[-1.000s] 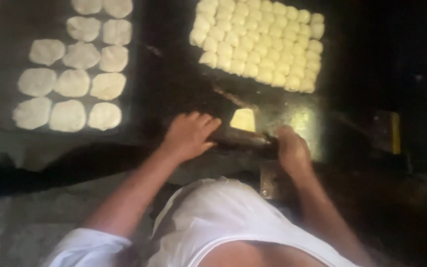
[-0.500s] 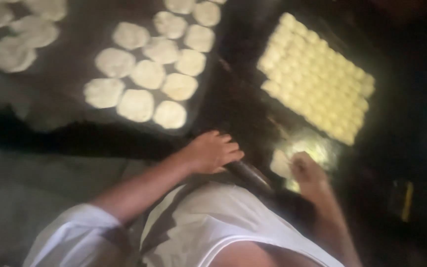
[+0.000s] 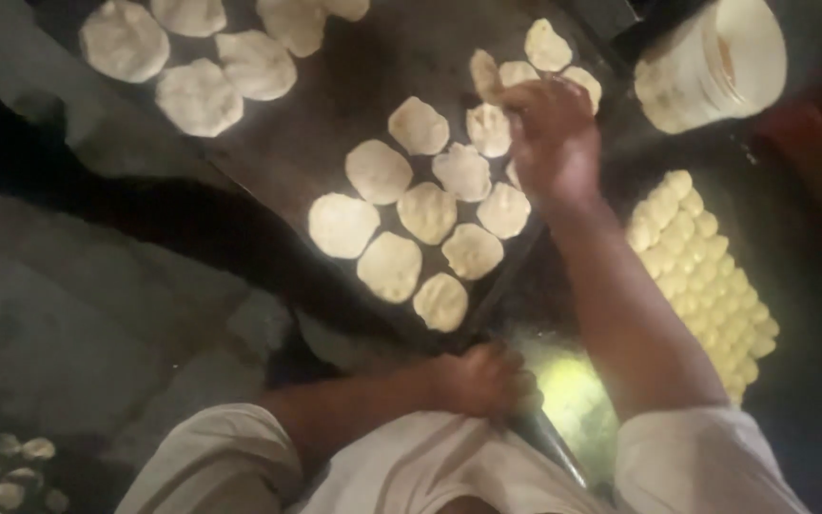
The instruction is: Rolling out small pieces of dough and placing them on baking trays.
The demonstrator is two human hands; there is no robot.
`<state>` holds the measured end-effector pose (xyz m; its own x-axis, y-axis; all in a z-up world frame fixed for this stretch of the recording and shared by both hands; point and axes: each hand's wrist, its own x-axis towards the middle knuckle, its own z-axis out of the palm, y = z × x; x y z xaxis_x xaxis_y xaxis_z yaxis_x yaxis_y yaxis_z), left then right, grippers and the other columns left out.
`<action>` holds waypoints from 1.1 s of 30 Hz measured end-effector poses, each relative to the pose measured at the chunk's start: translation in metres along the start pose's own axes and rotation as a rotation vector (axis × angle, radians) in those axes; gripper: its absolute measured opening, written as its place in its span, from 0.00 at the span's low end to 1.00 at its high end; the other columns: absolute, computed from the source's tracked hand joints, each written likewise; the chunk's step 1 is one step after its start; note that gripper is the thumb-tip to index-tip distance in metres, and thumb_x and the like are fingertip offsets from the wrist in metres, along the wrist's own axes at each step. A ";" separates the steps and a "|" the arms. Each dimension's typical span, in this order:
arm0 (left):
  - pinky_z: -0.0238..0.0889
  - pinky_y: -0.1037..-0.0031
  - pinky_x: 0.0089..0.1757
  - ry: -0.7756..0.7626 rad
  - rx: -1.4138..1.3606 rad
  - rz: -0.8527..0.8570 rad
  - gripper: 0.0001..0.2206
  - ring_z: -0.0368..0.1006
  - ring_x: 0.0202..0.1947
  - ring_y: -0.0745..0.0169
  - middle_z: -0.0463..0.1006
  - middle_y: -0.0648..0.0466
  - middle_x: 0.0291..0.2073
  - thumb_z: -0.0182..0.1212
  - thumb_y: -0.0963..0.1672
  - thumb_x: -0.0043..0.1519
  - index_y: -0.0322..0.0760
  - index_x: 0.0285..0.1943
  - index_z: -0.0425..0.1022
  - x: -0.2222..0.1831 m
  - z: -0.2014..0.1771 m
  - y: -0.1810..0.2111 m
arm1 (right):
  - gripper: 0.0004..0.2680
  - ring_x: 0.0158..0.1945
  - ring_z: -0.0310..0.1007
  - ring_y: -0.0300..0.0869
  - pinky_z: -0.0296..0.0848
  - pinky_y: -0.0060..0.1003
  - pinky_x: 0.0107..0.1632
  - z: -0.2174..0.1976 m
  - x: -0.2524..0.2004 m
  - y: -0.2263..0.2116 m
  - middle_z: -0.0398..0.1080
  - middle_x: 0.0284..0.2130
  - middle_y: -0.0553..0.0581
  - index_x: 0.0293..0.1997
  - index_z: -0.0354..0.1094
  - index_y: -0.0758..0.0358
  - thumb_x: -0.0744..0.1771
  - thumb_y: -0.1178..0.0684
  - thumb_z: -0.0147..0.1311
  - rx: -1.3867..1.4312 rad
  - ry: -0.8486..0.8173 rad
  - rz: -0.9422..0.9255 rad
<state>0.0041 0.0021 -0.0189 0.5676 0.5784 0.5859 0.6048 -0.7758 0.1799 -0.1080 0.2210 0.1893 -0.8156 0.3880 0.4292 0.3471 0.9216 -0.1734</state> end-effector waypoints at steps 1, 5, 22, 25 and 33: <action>0.65 0.53 0.45 0.008 -0.003 -0.011 0.22 0.73 0.50 0.50 0.76 0.53 0.46 0.55 0.56 0.54 0.46 0.51 0.73 0.003 -0.002 -0.003 | 0.06 0.49 0.79 0.44 0.73 0.45 0.57 0.018 0.003 0.011 0.78 0.47 0.57 0.50 0.74 0.61 0.70 0.64 0.57 0.001 -0.012 -0.007; 0.59 0.57 0.35 0.119 -0.072 -0.004 0.09 0.68 0.37 0.56 0.70 0.57 0.34 0.53 0.49 0.62 0.50 0.48 0.72 0.008 -0.014 -0.001 | 0.11 0.55 0.76 0.52 0.64 0.56 0.69 0.066 -0.008 0.055 0.76 0.49 0.60 0.53 0.73 0.62 0.66 0.65 0.54 -0.212 -0.158 -0.223; 0.67 0.43 0.41 -0.075 -0.285 -0.058 0.28 0.73 0.47 0.41 0.75 0.45 0.49 0.63 0.55 0.46 0.45 0.56 0.73 0.016 -0.031 -0.006 | 0.10 0.55 0.79 0.44 0.76 0.41 0.59 -0.115 0.003 0.048 0.78 0.49 0.56 0.56 0.71 0.60 0.74 0.47 0.49 -0.016 -0.138 0.282; 0.65 0.43 0.49 0.068 -0.159 -0.032 0.30 0.72 0.52 0.42 0.75 0.45 0.50 0.63 0.57 0.49 0.42 0.58 0.71 0.004 -0.034 -0.009 | 0.12 0.55 0.72 0.50 0.69 0.51 0.56 -0.142 -0.071 0.044 0.73 0.52 0.57 0.58 0.71 0.53 0.71 0.43 0.53 -0.324 -0.437 0.640; 0.66 0.53 0.44 -0.139 -0.133 -0.150 0.22 0.72 0.48 0.50 0.75 0.52 0.47 0.63 0.49 0.58 0.45 0.62 0.72 0.011 -0.071 -0.007 | 0.11 0.53 0.72 0.57 0.71 0.49 0.54 -0.081 -0.324 0.118 0.71 0.47 0.63 0.49 0.73 0.57 0.63 0.57 0.60 -0.401 -0.219 0.651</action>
<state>-0.0337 -0.0036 0.0428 0.5542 0.7113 0.4323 0.6143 -0.7000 0.3643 0.2343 0.2038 0.1013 -0.4498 0.8786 0.1606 0.8915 0.4526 0.0210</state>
